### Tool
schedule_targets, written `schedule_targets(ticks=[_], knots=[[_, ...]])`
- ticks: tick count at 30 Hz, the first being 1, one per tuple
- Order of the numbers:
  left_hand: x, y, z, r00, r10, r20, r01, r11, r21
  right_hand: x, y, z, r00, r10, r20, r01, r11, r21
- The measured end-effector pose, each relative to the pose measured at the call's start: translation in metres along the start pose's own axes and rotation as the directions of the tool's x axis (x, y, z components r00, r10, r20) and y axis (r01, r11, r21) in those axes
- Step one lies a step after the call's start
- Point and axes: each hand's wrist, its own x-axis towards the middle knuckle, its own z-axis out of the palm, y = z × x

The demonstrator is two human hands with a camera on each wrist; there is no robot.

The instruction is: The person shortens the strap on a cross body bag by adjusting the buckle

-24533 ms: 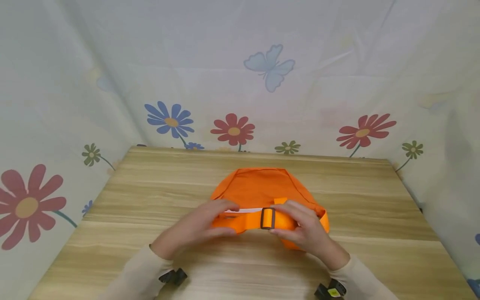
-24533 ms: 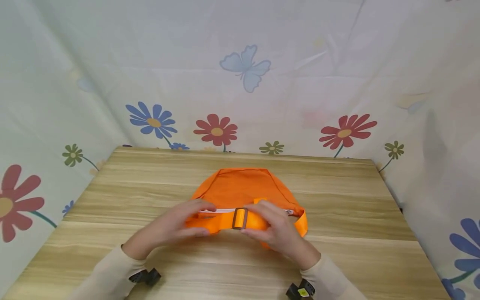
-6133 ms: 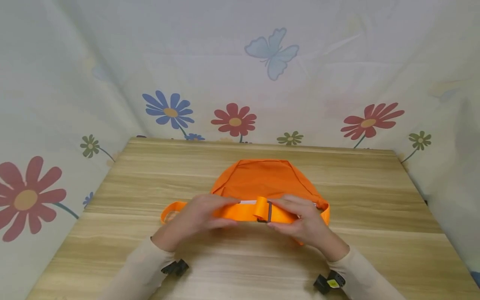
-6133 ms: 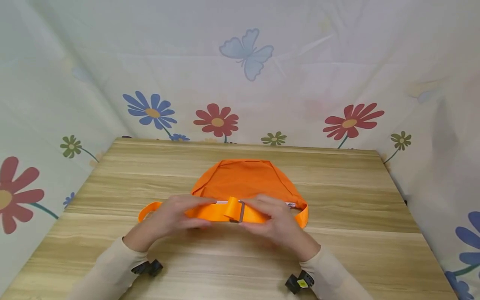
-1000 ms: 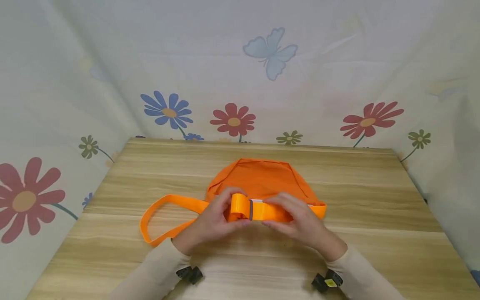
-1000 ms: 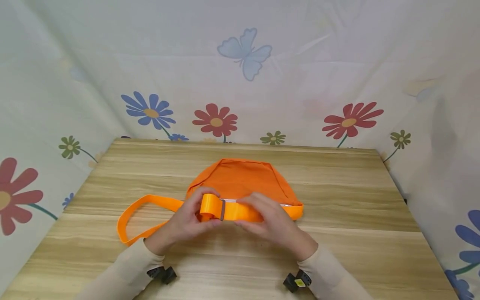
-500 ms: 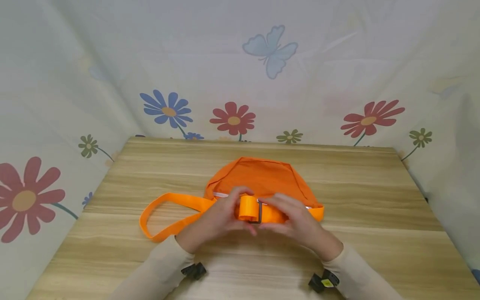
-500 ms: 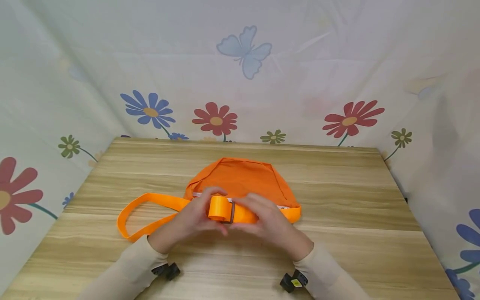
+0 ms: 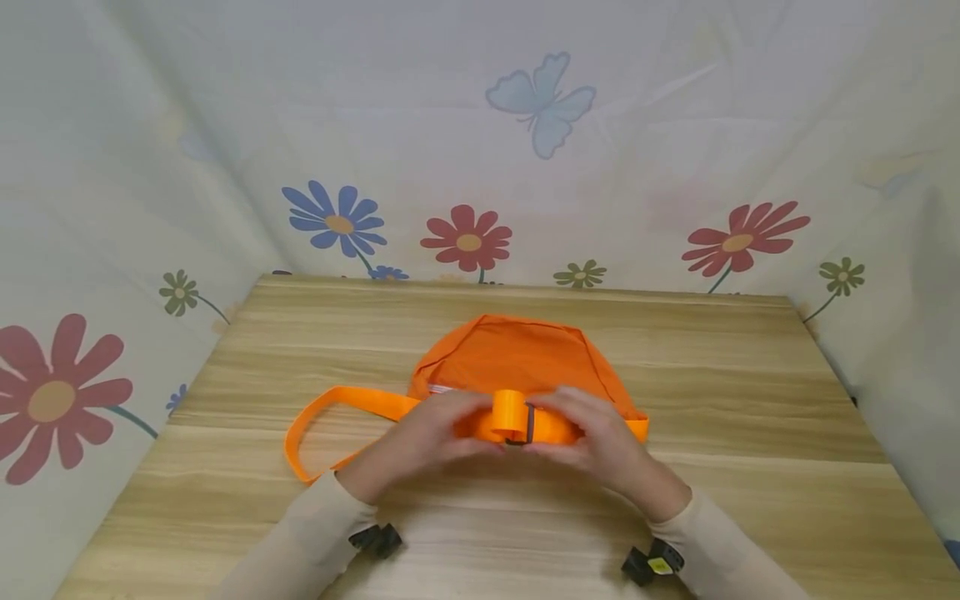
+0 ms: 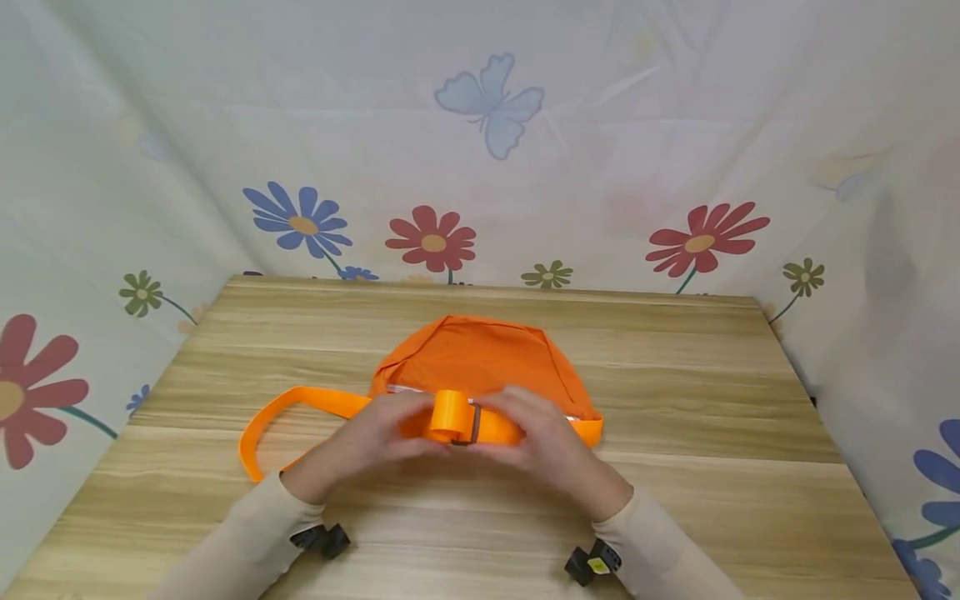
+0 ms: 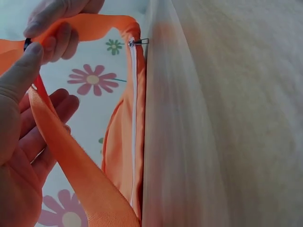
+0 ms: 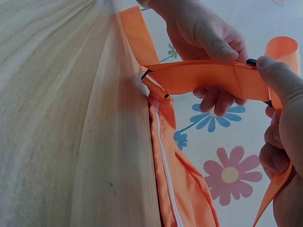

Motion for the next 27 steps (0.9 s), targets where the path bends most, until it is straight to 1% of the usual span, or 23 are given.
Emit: schedule_targets(ticks=[3,6,9,12,14,17,19,21,22,24,27], knots=[[-0.003,-0.001,-0.003,1.0,-0.005,-0.014,0.006,0.999,0.044,-0.001,0.001,-0.001,1.0,0.018,-0.001,-0.018,1.0,-0.004],[-0.007,-0.003,-0.008,0.999,-0.038,-0.015,0.039,0.997,0.062,-0.003,0.002,-0.003,0.999,0.043,-0.004,-0.043,0.999,-0.002],[-0.013,-0.009,-0.014,0.998,-0.048,-0.036,0.051,0.996,0.079,-0.004,0.005,-0.006,0.999,0.028,-0.029,-0.028,1.0,-0.001],[-0.022,-0.017,-0.022,0.997,-0.045,-0.066,0.052,0.994,0.098,-0.004,0.007,-0.009,0.998,-0.013,-0.065,0.013,1.0,-0.002],[-0.029,-0.022,-0.027,0.995,-0.056,-0.08,0.064,0.992,0.104,-0.004,0.008,-0.01,0.997,-0.017,-0.073,0.017,1.0,-0.002],[-0.04,-0.027,-0.034,0.989,-0.131,-0.068,0.137,0.986,0.092,-0.006,0.01,-0.011,0.998,-0.011,-0.065,0.011,1.0,-0.003],[-0.048,-0.028,-0.038,0.979,-0.199,-0.049,0.202,0.976,0.081,-0.007,0.011,-0.011,0.998,-0.005,-0.055,0.005,1.0,-0.005],[-0.054,-0.029,-0.042,0.967,-0.254,-0.03,0.255,0.964,0.072,-0.007,0.012,-0.01,0.999,-0.014,-0.049,0.015,1.0,0.003],[-0.057,-0.03,-0.043,0.965,-0.262,-0.028,0.263,0.962,0.07,-0.007,0.012,-0.01,0.999,-0.017,-0.047,0.017,1.0,0.004],[-0.061,-0.034,-0.045,0.966,-0.256,-0.037,0.258,0.963,0.074,-0.007,0.012,-0.011,0.999,-0.018,-0.044,0.018,1.0,0.005],[-0.066,-0.041,-0.046,0.973,-0.226,-0.041,0.229,0.969,0.088,-0.007,0.011,-0.011,0.999,-0.016,-0.04,0.017,1.0,0.013]])
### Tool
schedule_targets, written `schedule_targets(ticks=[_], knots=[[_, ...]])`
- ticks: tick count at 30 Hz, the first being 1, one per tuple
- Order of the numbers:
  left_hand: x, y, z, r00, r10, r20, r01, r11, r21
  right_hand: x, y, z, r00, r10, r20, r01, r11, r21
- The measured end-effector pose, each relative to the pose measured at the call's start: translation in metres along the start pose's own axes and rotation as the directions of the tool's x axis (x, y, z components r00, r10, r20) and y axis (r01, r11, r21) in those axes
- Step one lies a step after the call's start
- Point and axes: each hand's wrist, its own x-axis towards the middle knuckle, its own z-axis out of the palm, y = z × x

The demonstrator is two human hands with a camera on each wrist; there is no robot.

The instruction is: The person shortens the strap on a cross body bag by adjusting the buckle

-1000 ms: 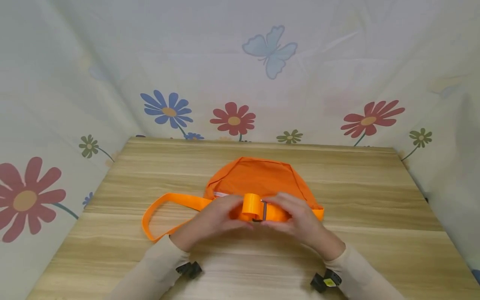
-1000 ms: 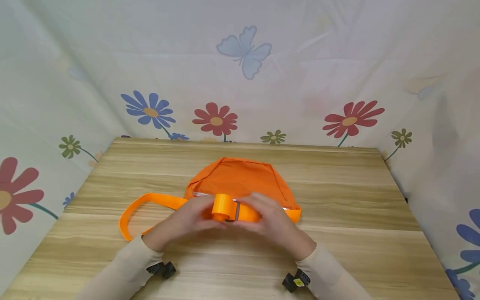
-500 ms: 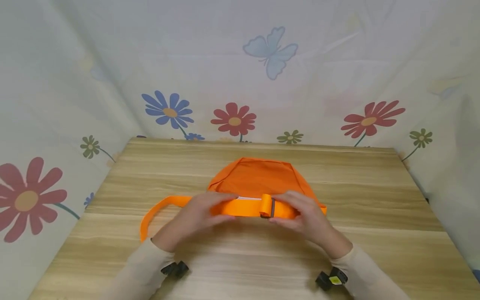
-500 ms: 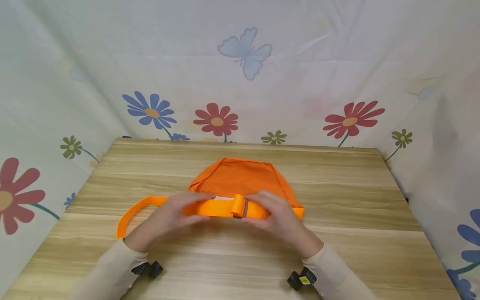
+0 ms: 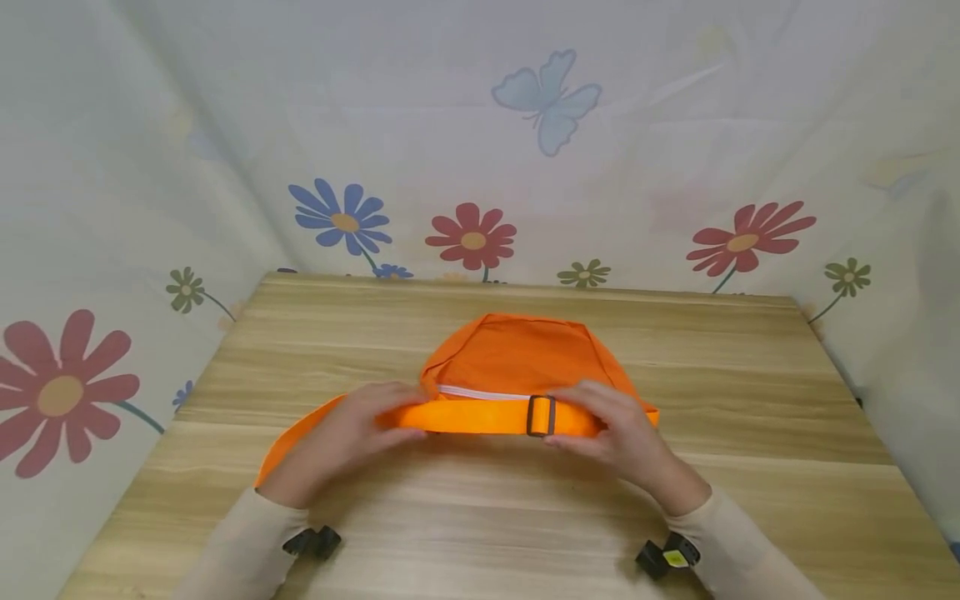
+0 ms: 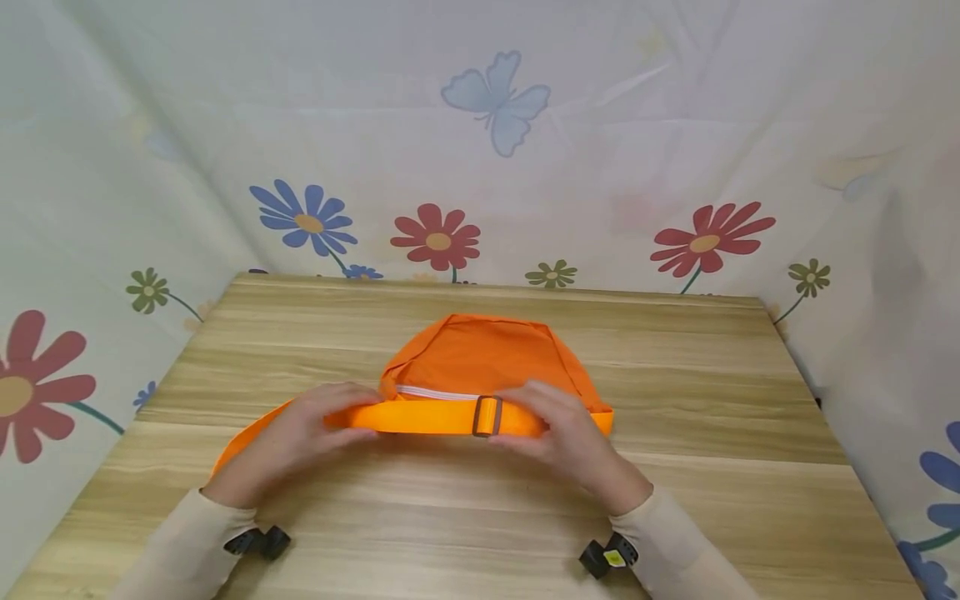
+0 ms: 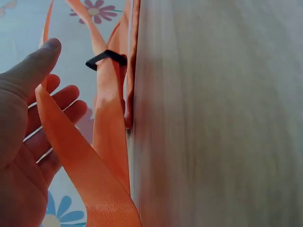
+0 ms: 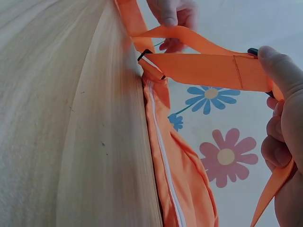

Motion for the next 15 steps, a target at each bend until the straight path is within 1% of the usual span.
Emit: schedule_targets(ticks=[2,3,5,7,10,11,13,15], knots=[[0.002,-0.003,0.002,0.999,0.034,0.004,-0.034,0.999,0.024,0.001,-0.001,-0.001,1.0,0.009,0.008,-0.009,1.0,0.005],[0.004,-0.002,0.003,0.999,0.045,0.009,-0.045,0.998,0.034,0.001,-0.001,-0.001,1.0,0.012,0.011,-0.012,1.0,0.009],[0.011,0.005,0.008,0.995,0.094,0.02,-0.095,0.995,0.035,0.002,-0.002,-0.001,1.0,0.014,0.016,-0.014,1.0,0.012],[0.02,0.017,0.017,0.987,0.163,0.012,-0.163,0.986,0.03,0.003,-0.003,-0.001,1.0,0.017,0.022,-0.018,1.0,0.011],[0.034,0.04,0.031,0.975,0.222,-0.007,-0.222,0.975,-0.033,0.003,-0.003,0.0,0.999,0.014,0.031,-0.015,1.0,0.012],[0.039,0.047,0.036,0.975,0.223,-0.008,-0.224,0.973,-0.052,0.003,-0.003,0.001,0.999,0.018,0.037,-0.019,1.0,0.013],[0.047,0.06,0.044,0.976,0.219,-0.007,-0.219,0.969,-0.118,0.003,-0.003,0.002,0.999,0.019,0.046,-0.02,1.0,0.013],[0.054,0.07,0.05,0.976,0.217,-0.002,-0.213,0.96,-0.181,0.003,-0.003,0.002,0.999,0.016,0.052,-0.017,1.0,0.017]])
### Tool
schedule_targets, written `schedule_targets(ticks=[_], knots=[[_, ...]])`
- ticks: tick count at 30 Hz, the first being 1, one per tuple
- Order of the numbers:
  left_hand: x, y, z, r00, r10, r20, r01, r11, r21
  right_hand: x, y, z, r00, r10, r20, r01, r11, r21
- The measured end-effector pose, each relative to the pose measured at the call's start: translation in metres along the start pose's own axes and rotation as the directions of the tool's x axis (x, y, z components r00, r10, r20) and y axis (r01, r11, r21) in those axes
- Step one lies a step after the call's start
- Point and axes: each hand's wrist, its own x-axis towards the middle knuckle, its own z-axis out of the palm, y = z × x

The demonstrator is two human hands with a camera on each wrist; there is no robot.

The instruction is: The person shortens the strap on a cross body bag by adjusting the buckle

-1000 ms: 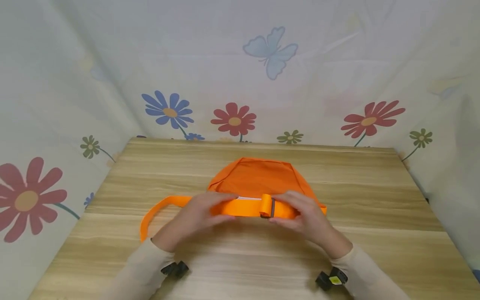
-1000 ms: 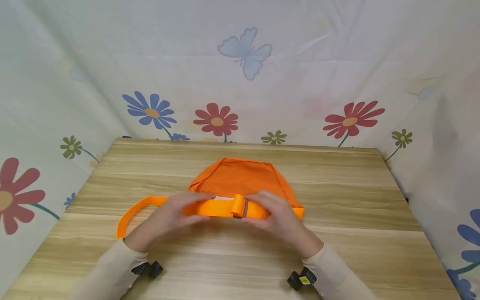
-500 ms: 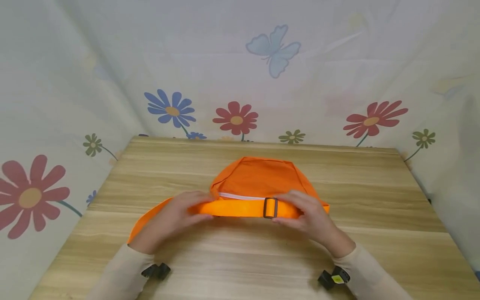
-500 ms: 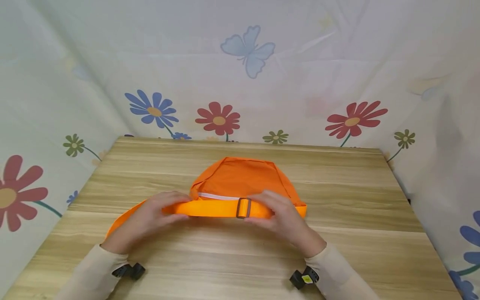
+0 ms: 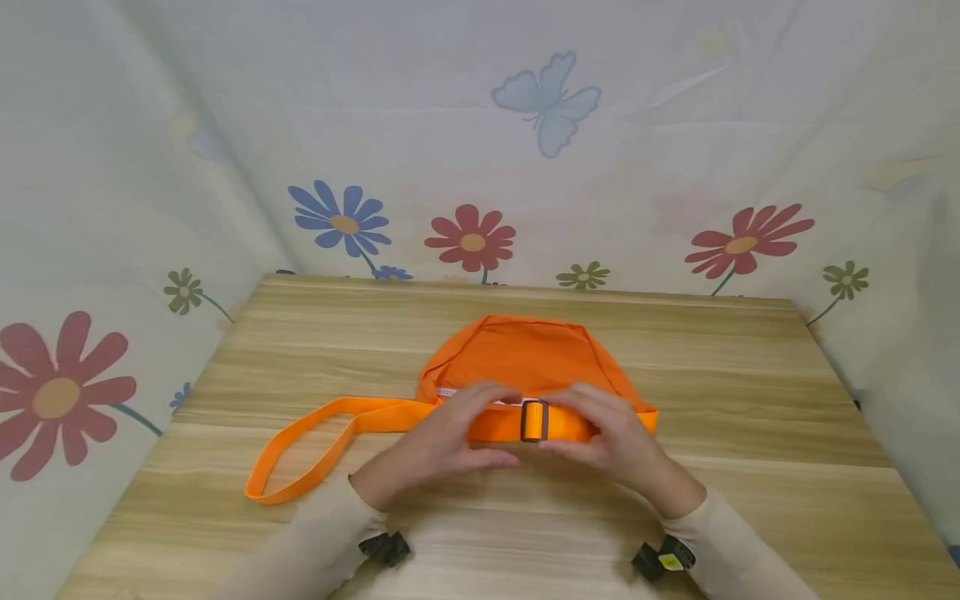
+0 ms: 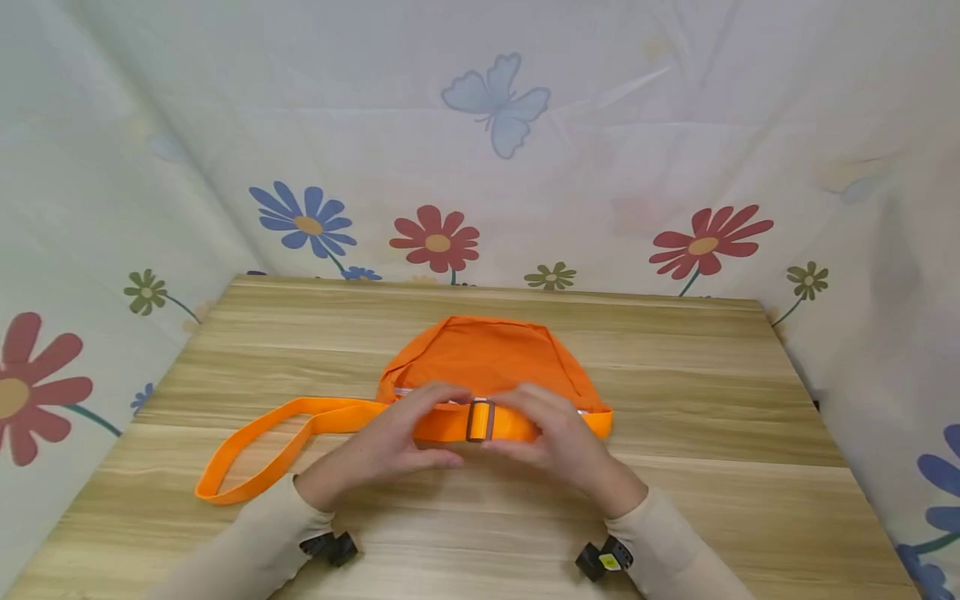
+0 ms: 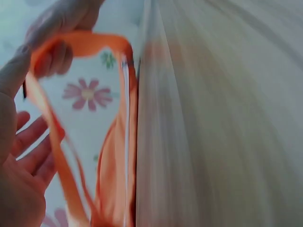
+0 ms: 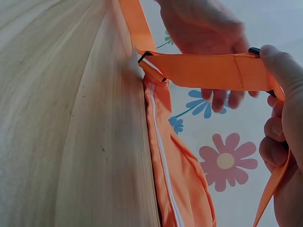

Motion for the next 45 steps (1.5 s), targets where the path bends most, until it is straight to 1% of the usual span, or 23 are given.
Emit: schedule_targets(ticks=[3,5,9,11,16,19,22,25,29,34,40,45], knots=[[0.008,0.006,0.008,1.0,-0.002,-0.002,0.002,0.998,-0.069,-0.001,0.0,0.001,1.0,-0.005,0.009,0.005,1.0,0.001],[0.009,0.009,0.009,1.0,-0.007,-0.018,0.005,0.996,-0.091,-0.002,-0.001,0.0,1.0,0.006,0.029,-0.006,1.0,0.001],[0.008,0.009,0.008,0.999,-0.022,-0.042,0.016,0.992,-0.122,-0.007,0.0,-0.007,0.997,0.005,0.075,-0.003,1.0,-0.029],[0.007,0.009,0.006,0.998,-0.037,-0.045,0.031,0.991,-0.129,-0.011,0.002,-0.011,0.997,-0.003,0.081,0.006,0.999,-0.045],[0.004,0.008,0.006,0.995,-0.093,-0.039,0.086,0.983,-0.164,-0.018,0.007,-0.019,0.998,-0.002,0.056,0.005,0.999,-0.053],[0.003,0.007,0.009,0.993,-0.108,-0.046,0.095,0.972,-0.213,-0.018,0.009,-0.017,0.999,-0.023,0.038,0.025,0.998,-0.057],[0.002,0.007,0.01,0.991,-0.12,-0.063,0.102,0.966,-0.239,-0.017,0.009,-0.014,0.999,-0.034,0.024,0.035,0.998,-0.058],[0.002,0.008,0.011,0.989,-0.123,-0.076,0.101,0.965,-0.243,-0.016,0.009,-0.011,0.999,-0.033,0.015,0.034,0.999,-0.035],[0.001,0.008,0.01,0.991,-0.104,-0.084,0.079,0.964,-0.254,-0.013,0.007,-0.006,0.999,-0.042,0.016,0.042,0.999,-0.01],[0.001,0.009,0.01,0.992,-0.091,-0.085,0.066,0.965,-0.254,-0.011,0.006,-0.001,0.999,-0.053,0.011,0.053,0.998,-0.013],[0.002,0.009,0.01,0.99,-0.081,-0.114,0.053,0.971,-0.235,-0.009,0.002,0.001,0.999,-0.025,-0.026,0.025,1.0,-0.001],[0.002,0.01,0.01,0.989,-0.094,-0.118,0.064,0.971,-0.231,-0.007,-0.002,0.002,0.998,-0.013,-0.058,0.014,1.0,0.024]])
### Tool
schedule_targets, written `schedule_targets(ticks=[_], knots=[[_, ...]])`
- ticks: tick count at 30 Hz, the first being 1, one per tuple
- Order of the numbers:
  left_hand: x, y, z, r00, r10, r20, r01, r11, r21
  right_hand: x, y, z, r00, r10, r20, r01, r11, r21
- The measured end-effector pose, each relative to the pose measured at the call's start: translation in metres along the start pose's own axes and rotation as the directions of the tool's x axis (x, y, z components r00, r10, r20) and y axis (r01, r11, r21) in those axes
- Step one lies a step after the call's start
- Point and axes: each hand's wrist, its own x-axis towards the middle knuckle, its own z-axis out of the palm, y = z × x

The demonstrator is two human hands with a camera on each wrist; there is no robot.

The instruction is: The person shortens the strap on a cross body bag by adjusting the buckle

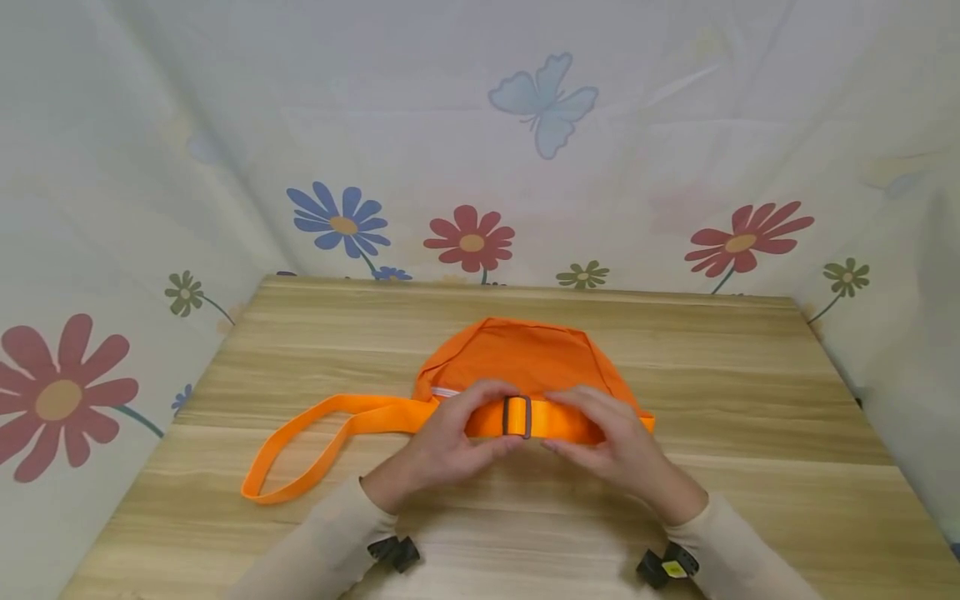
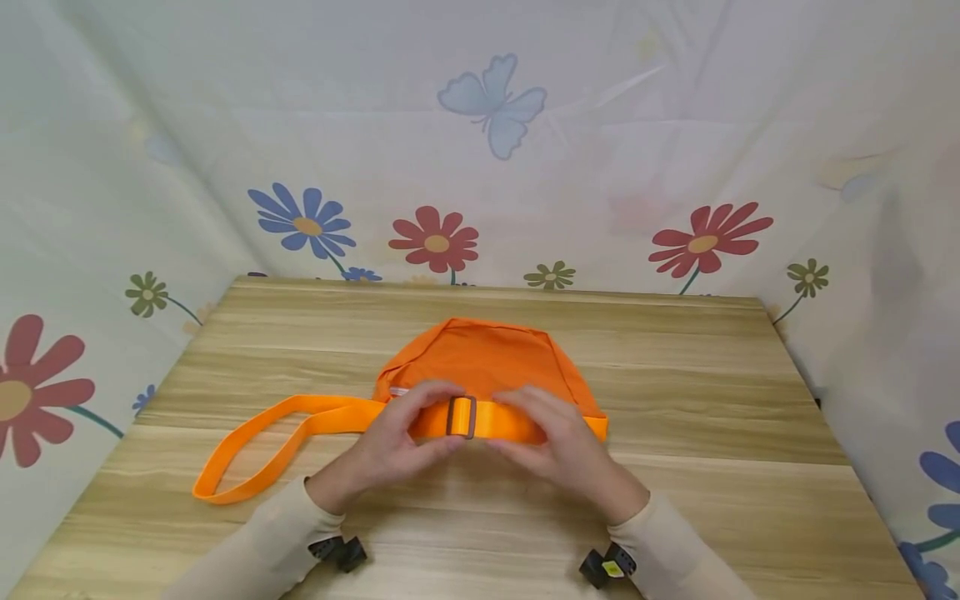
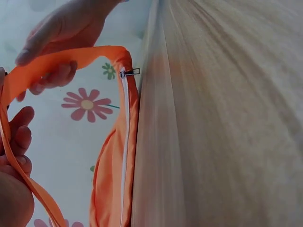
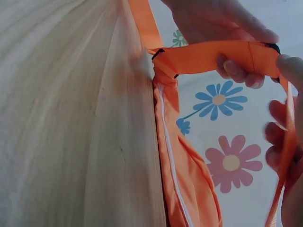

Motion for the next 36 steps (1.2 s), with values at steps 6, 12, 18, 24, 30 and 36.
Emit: schedule_targets(ticks=[6,12,18,24,30,36], knots=[[0.0,-0.003,0.002,1.0,0.001,0.01,-0.001,0.999,-0.043,0.001,-0.001,0.004,0.999,-0.021,-0.03,0.023,0.999,0.048],[0.0,-0.004,0.004,0.999,0.037,0.003,-0.037,0.998,-0.051,0.002,-0.002,0.006,1.0,0.004,-0.03,-0.002,0.998,0.063],[0.001,-0.003,0.004,0.999,0.039,-0.003,-0.039,0.998,-0.04,0.005,-0.004,0.008,0.999,0.02,-0.037,-0.018,0.998,0.061],[0.002,-0.003,0.004,0.999,0.04,-0.008,-0.04,0.999,-0.025,0.007,-0.004,0.008,0.999,0.035,-0.001,-0.035,0.999,0.038],[-0.001,-0.004,0.001,0.999,-0.023,-0.038,0.021,0.998,-0.059,0.004,-0.002,-0.001,0.998,0.059,0.022,-0.058,0.996,-0.061],[0.0,-0.007,0.0,1.0,0.011,-0.021,-0.013,0.994,-0.108,0.003,0.002,-0.007,1.0,0.016,0.0,-0.016,0.998,-0.053]])
